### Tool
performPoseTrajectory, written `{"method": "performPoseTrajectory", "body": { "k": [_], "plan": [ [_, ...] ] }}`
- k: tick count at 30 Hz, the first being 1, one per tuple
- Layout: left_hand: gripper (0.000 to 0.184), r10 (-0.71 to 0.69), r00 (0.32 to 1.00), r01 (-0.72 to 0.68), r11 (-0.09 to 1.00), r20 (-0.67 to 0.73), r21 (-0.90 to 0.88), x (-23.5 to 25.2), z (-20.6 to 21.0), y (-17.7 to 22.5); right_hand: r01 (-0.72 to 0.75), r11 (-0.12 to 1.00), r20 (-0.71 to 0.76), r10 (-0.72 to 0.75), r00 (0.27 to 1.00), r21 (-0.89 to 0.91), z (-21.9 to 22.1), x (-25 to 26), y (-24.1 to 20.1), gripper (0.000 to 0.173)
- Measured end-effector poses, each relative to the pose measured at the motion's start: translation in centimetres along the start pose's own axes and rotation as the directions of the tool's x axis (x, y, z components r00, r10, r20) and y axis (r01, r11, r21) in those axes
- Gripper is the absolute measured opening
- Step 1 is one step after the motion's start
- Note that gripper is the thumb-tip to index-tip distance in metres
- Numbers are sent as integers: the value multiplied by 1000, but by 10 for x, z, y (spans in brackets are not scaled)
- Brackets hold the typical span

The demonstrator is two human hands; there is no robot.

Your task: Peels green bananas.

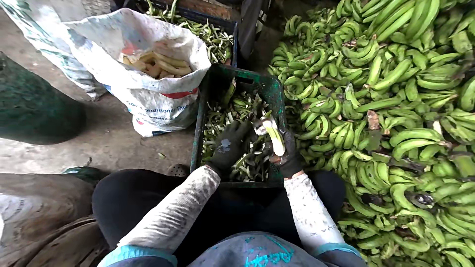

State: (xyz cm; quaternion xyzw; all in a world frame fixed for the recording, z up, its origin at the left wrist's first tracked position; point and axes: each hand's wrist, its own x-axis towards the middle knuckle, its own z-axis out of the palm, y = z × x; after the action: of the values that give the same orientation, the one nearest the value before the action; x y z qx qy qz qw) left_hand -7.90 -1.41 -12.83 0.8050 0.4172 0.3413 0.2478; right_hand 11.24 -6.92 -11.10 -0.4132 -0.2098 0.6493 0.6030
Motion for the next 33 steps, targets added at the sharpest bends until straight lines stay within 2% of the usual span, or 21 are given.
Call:
{"method": "performPoseTrajectory", "body": {
  "k": [2, 4, 6, 9, 11, 12, 13, 15, 17, 18, 20, 23, 25, 27, 29, 31, 33],
  "plan": [
    [38, -16, 981, 20, 1000, -195, 19, 11, -13, -1, -30, 999, -60, 32, 998, 37, 2, 1, -6, 35],
    [42, 33, 942, -37, 999, -333, -4, 18, -27, 0, 17, 999, -121, -23, 992, -48, -4, 1, -7, 32],
    [43, 20, 948, -38, 998, -319, -52, 18, -34, 1, 89, 957, -198, -148, 969, -276, -4, -1, -8, 29],
    [38, -122, 992, 116, 983, -36, -140, 3, -37, 13, 150, 810, -201, -312, 928, -567, 1, 3, -15, 38],
    [37, -177, 972, 196, 974, 154, -117, -3, -38, 24, 122, 701, -201, -360, 911, -703, 9, 6, -20, 42],
    [37, -228, 936, 247, 968, 267, -42, -5, -42, 29, 83, 647, -217, -371, 903, -758, 11, 8, -21, 43],
    [38, -302, 871, 302, 951, 388, 63, -5, -47, 33, 35, 606, -237, -362, 902, -795, 11, 12, -20, 44],
    [45, -439, 681, 349, 898, 586, 267, -5, -55, 33, -76, 575, -301, -308, 903, -815, 5, 31, -9, 44],
    [52, -486, 548, 324, 874, 681, 363, -9, -59, 30, -180, 569, -341, -191, 920, -803, 15, 55, 0, 46],
    [53, -481, 526, 305, 876, 701, 373, -11, -58, 29, -189, 565, -314, -131, 940, -803, 28, 64, 2, 47],
    [53, -447, 526, 279, 894, 723, 350, -14, -54, 30, -153, 604, -219, -36, 975, -782, 71, 82, -8, 50],
    [52, -424, 531, 263, 905, 733, 333, -11, -50, 29, -6, 765, -47, -32, 998, -644, 160, 118, -37, 41],
    [52, -425, 549, 275, 905, 720, 325, -9, -50, 28, 61, 750, 38, -47, 998, -659, 195, 129, -58, 38],
    [53, -429, 591, 297, 903, 683, 310, -7, -52, 26, 144, 666, 79, -127, 989, -732, 202, 133, -70, 42],
    [53, -434, 618, 316, 900, 656, 299, -6, -55, 25, 166, 571, 84, -167, 982, -804, 188, 133, -77, 45],
    [53, -438, 616, 315, 899, 655, 305, -8, -58, 29, 148, 497, 81, -153, 985, -855, 161, 136, -79, 41],
    [52, -422, 603, 312, 906, 677, 287, -9, -61, 37, 70, 474, 10, -129, 992, -878, 135, 147, -73, 38]
  ]
}}
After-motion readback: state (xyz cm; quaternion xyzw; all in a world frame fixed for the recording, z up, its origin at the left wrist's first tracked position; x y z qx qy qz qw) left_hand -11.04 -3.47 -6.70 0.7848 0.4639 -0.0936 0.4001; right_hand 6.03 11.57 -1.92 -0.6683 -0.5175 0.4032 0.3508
